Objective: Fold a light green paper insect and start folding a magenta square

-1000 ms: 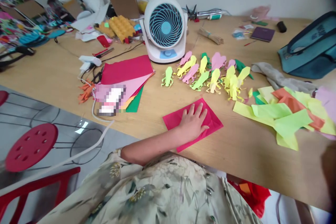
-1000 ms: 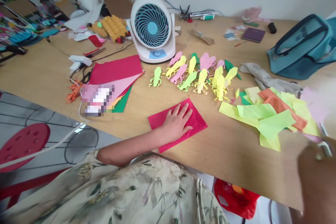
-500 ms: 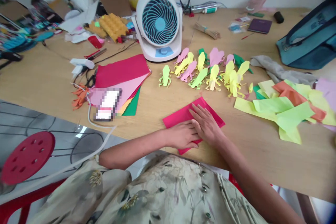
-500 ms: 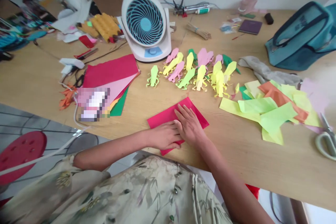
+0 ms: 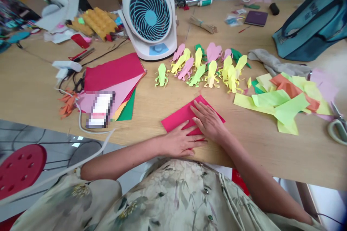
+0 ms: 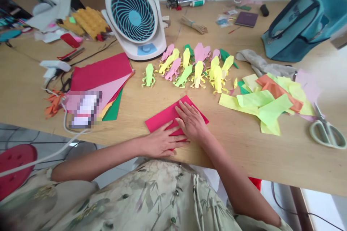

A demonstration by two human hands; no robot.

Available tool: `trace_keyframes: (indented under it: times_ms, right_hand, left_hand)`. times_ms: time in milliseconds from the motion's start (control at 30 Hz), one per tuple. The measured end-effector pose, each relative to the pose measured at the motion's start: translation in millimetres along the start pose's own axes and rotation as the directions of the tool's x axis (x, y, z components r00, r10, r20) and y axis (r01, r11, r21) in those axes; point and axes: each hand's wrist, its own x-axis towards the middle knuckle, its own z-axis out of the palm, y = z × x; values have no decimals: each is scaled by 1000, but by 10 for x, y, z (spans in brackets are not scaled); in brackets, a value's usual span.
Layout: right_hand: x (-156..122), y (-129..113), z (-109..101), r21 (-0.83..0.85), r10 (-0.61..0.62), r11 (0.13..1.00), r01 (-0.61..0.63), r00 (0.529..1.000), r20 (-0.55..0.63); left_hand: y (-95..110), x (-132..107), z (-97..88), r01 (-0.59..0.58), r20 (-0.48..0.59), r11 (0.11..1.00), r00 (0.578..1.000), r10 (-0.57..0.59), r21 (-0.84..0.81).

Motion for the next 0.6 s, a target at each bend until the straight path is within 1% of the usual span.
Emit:
trace_keyframes:
  times_ms: [133, 300, 433, 533, 600]
  right_hand:
    - [14, 37, 0, -81, 22, 996, -22, 1000, 4]
    - [19, 73, 1, -119, 11, 993, -8, 1000, 22]
    - [19, 84, 20, -159, 4, 987, 0, 1000, 24]
    - [62, 138, 20, -189, -24, 982, 31, 999, 36]
    - [117, 208, 2, -196, -62, 978, 72, 997, 54]
  left_hand:
    - [7, 18, -8, 11, 32, 999, 999, -12, 30]
    - [2, -47, -2, -69, -12, 996, 997, 70, 49]
    - [24, -153, -7, -101, 16, 994, 995, 100, 42]
    - [86, -138, -10, -65, 48, 996, 997, 62, 55]
    - [155, -64, 0, -8, 37, 998, 999, 5, 66]
